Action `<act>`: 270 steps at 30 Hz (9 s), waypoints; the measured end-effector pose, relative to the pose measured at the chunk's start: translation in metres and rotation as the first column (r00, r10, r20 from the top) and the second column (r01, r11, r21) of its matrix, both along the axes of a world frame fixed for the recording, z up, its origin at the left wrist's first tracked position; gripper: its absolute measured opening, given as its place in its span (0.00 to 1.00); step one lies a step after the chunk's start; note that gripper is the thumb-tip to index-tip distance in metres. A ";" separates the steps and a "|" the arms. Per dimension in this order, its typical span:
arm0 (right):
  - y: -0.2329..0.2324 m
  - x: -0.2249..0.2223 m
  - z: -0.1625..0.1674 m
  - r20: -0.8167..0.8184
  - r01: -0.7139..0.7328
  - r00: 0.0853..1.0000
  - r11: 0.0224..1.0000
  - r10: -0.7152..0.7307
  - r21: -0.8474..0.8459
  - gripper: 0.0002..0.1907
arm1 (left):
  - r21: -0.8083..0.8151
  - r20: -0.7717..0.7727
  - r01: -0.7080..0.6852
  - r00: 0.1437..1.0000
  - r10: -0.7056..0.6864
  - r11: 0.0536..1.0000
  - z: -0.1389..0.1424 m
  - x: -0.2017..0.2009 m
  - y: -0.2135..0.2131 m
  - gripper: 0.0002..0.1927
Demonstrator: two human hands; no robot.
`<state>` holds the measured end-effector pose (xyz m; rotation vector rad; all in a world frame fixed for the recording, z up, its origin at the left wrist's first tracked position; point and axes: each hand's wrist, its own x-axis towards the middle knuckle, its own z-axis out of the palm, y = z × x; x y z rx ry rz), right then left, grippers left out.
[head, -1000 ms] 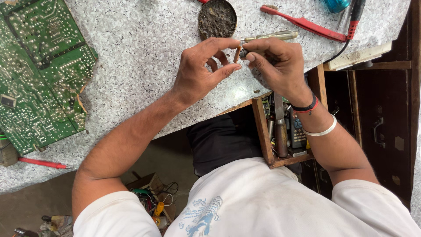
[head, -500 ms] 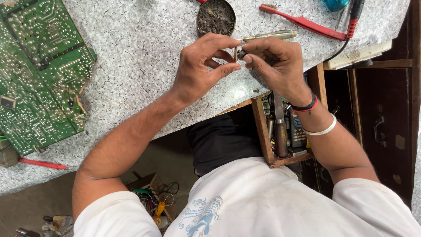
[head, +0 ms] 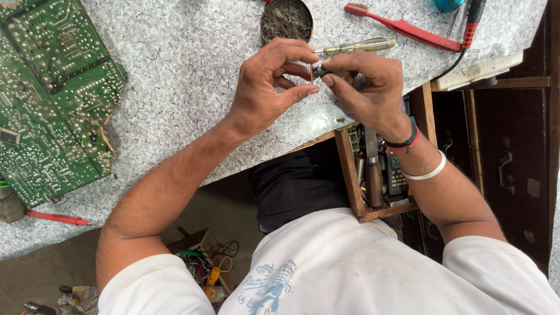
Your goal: The person sits at a repair bench soldering components on a green circuit board. They use a soldering iron on the board, feed solder wire to the joint, then pick up and reposition small components and a small orange part, handling them by hand between soldering steps.
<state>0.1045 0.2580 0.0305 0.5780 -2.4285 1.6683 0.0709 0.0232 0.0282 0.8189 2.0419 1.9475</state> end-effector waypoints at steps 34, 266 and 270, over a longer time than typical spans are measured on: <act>-0.006 0.000 0.005 -0.165 -0.023 0.986 0.997 0.035 0.076 0.14 | -0.048 -0.096 -0.018 0.995 0.013 0.999 -0.001 -0.001 -0.001 0.22; -0.035 -0.002 0.000 0.006 0.135 0.990 0.951 -0.139 -0.277 0.10 | 0.361 0.488 -0.044 0.860 -0.148 0.932 -0.006 -0.011 -0.011 0.22; -0.037 -0.002 0.004 -0.039 0.135 0.988 0.965 -0.148 -0.223 0.10 | 0.332 0.470 -0.045 0.874 -0.124 0.942 -0.006 -0.008 -0.011 0.22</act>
